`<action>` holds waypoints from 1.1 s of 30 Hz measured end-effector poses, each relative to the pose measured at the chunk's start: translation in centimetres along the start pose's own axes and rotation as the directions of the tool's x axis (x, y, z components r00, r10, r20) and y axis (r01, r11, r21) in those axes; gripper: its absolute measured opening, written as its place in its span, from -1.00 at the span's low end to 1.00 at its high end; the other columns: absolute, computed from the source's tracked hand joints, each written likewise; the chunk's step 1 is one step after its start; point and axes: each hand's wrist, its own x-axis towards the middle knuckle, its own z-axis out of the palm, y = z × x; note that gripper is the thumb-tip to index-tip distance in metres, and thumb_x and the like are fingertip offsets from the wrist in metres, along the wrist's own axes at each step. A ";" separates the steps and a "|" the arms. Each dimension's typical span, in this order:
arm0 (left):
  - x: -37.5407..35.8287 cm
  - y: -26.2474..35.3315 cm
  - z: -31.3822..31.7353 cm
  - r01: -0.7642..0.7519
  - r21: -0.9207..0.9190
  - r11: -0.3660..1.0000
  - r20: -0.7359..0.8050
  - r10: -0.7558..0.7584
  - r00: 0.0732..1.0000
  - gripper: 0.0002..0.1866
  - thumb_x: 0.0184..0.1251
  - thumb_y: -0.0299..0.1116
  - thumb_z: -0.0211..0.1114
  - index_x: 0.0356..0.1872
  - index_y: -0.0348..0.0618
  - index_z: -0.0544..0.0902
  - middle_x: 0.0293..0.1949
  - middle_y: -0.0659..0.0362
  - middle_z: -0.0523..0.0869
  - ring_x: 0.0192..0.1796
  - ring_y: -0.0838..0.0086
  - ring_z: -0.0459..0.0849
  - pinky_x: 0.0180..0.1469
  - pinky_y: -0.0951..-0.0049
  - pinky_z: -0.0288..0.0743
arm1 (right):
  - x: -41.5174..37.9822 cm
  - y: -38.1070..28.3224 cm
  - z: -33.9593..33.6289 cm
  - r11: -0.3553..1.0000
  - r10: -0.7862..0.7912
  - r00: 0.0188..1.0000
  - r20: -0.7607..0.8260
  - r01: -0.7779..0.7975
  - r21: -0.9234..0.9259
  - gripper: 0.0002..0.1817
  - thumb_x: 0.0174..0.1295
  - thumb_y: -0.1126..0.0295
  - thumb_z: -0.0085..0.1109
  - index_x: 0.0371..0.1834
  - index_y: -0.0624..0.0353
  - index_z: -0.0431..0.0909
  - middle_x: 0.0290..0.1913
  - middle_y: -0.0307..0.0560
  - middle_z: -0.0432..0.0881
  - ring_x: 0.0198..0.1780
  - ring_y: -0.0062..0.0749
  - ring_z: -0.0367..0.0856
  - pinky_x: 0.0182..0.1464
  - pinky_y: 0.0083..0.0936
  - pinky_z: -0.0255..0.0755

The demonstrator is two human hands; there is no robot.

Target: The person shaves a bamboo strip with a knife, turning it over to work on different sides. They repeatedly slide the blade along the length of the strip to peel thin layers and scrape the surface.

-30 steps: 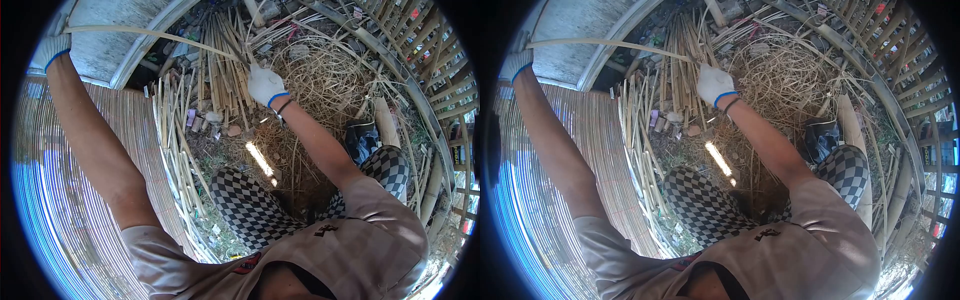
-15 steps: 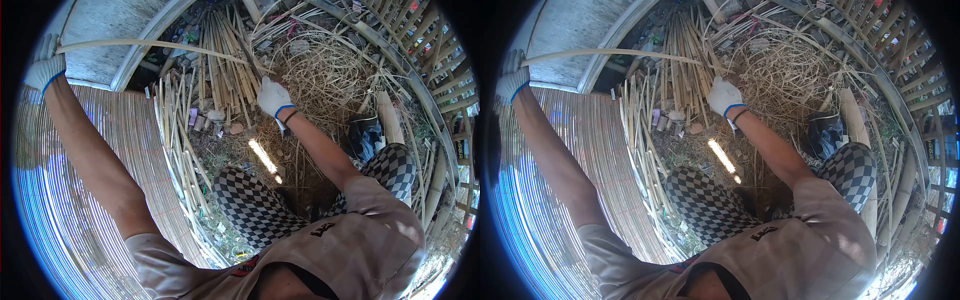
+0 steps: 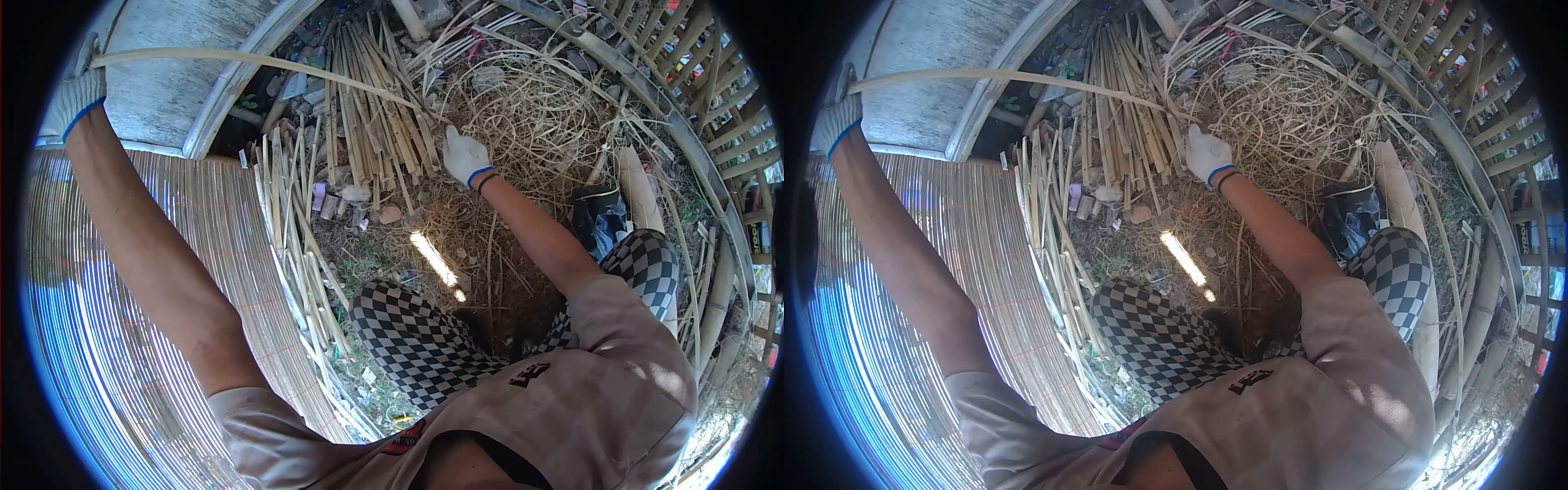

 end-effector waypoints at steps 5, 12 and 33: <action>2.2 -0.9 0.7 0.052 -0.236 0.970 0.164 -0.013 0.986 -0.57 0.62 0.10 -0.04 0.03 -0.11 0.30 0.01 0.14 0.16 0.00 0.22 0.10 0.00 0.10 0.01 | -0.5 -5.8 -2.9 0.992 0.050 0.998 -0.031 -0.046 0.121 -0.73 0.37 0.33 0.12 0.00 0.27 0.46 -0.31 0.29 0.75 -0.19 0.28 0.77 -0.11 0.10 0.63; 4.9 -0.8 3.3 0.265 -0.482 0.835 0.529 0.036 0.848 -0.49 0.67 0.13 0.01 -0.56 0.20 0.31 -0.72 0.46 0.06 -0.76 0.62 -0.05 -0.76 0.53 -0.13 | -0.6 -9.4 -6.2 0.955 -0.204 0.929 -0.310 0.259 0.147 -0.84 0.45 0.35 0.10 -0.12 0.19 0.40 -0.49 0.22 0.65 -0.46 0.22 0.68 -0.38 0.06 0.54; 7.7 -3.1 6.9 0.618 -0.520 0.590 0.776 0.023 0.630 -0.50 0.58 -0.02 0.08 -0.64 0.17 0.22 -0.72 0.45 0.07 -0.73 0.62 0.01 -0.68 0.51 0.01 | 0.8 3.5 2.7 0.938 0.313 0.914 0.258 -0.340 0.065 -0.65 0.40 0.31 0.10 0.13 0.28 0.61 -0.12 0.24 0.80 -0.05 0.13 0.81 0.07 0.02 0.63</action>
